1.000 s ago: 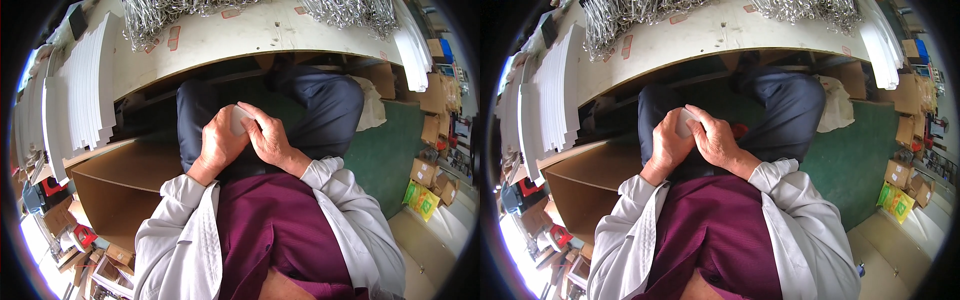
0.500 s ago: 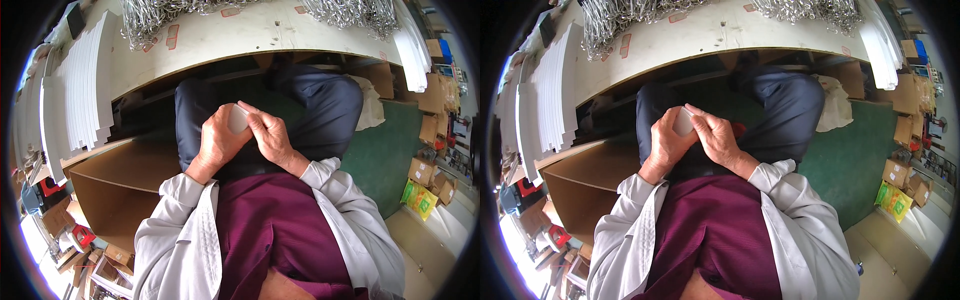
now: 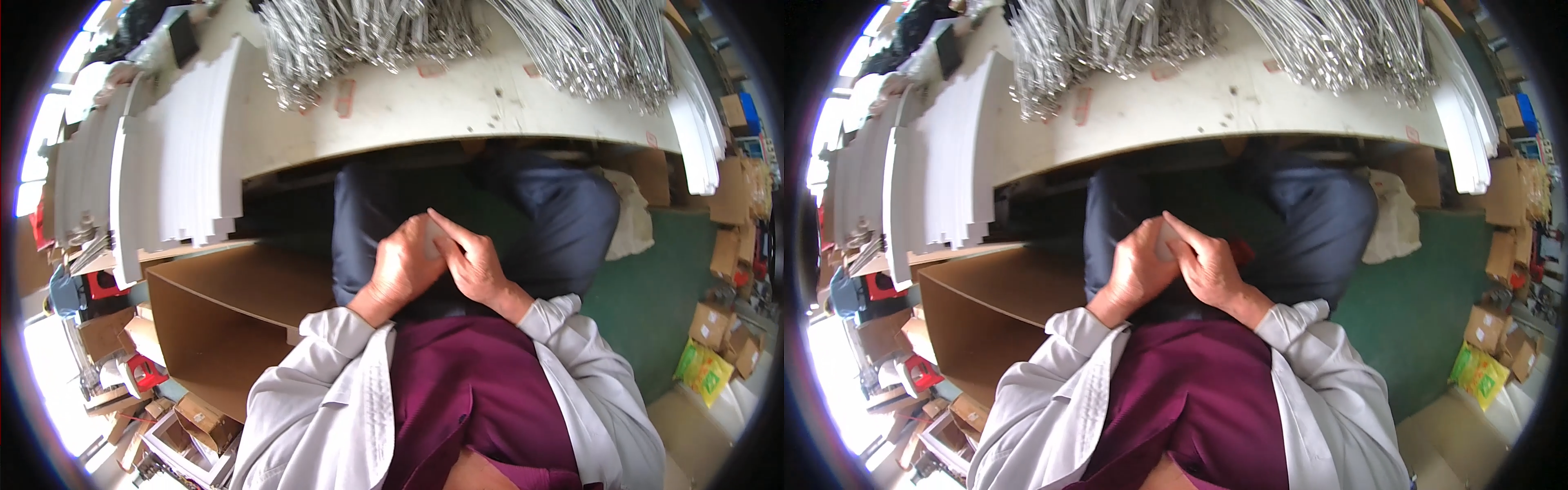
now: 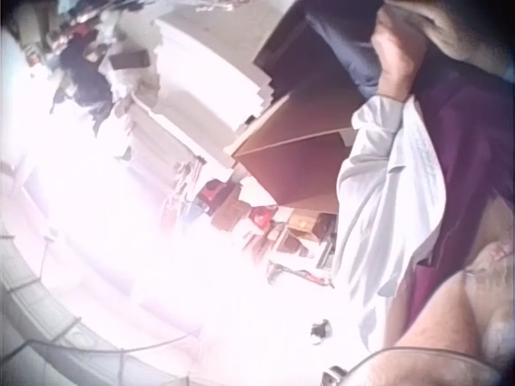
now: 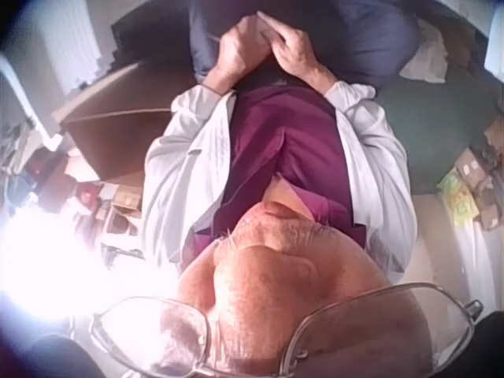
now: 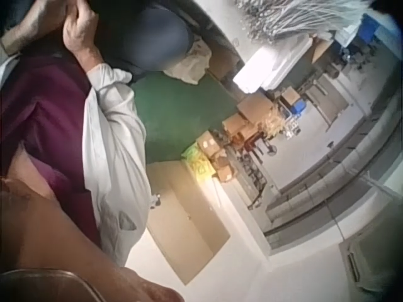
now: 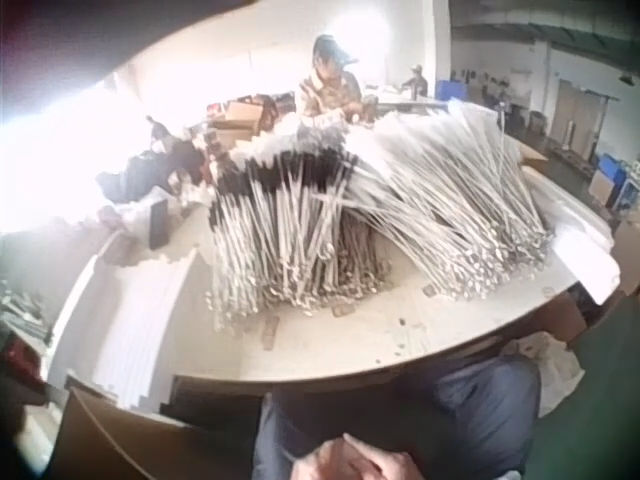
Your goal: Assemble cardboard sleeves and insert bundles of wire brushes into them for packaging.
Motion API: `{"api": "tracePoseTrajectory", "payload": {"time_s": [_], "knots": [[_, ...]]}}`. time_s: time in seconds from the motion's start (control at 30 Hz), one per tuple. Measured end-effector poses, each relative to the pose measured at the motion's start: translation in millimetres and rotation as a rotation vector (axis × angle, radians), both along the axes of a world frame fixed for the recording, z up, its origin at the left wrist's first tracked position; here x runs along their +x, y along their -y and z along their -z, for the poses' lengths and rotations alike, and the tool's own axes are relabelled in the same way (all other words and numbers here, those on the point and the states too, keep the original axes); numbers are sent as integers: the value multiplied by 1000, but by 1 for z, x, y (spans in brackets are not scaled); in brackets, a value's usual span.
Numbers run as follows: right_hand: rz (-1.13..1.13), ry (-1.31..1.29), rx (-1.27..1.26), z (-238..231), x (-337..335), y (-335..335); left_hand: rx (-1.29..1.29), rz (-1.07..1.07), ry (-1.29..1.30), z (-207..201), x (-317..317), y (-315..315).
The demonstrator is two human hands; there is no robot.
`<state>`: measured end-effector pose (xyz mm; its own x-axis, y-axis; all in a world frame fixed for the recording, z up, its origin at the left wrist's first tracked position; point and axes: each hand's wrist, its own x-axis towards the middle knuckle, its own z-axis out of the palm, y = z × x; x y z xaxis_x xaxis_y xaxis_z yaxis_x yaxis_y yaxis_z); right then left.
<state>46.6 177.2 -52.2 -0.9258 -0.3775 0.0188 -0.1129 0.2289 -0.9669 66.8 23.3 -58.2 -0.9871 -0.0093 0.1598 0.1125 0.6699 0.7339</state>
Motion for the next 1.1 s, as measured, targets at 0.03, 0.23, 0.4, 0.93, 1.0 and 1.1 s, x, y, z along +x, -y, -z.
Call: {"api": "tracePoseTrajectory", "payload": {"time_s": [0.03, 0.23, 0.4, 0.93, 1.0, 1.1], "knots": [[-9, 38, -6, -2, -2, -1, -13, 5, 1, -3, 0, 1], [117, 220, -175, -29, -36, -13, -85, 52, 96, -51, 4, 29], [215, 103, -344, -47, -94, -32, -301, 115, 30, -92, -15, 80], [162, -786, 533, -45, -172, -37, -575, 105, -391, -103, -117, 108], [189, -798, 549, -44, -171, -36, -512, 101, -382, -116, -117, 95], [195, -783, 511, -48, -171, -35, -450, 87, -454, -126, -141, 80]]}}
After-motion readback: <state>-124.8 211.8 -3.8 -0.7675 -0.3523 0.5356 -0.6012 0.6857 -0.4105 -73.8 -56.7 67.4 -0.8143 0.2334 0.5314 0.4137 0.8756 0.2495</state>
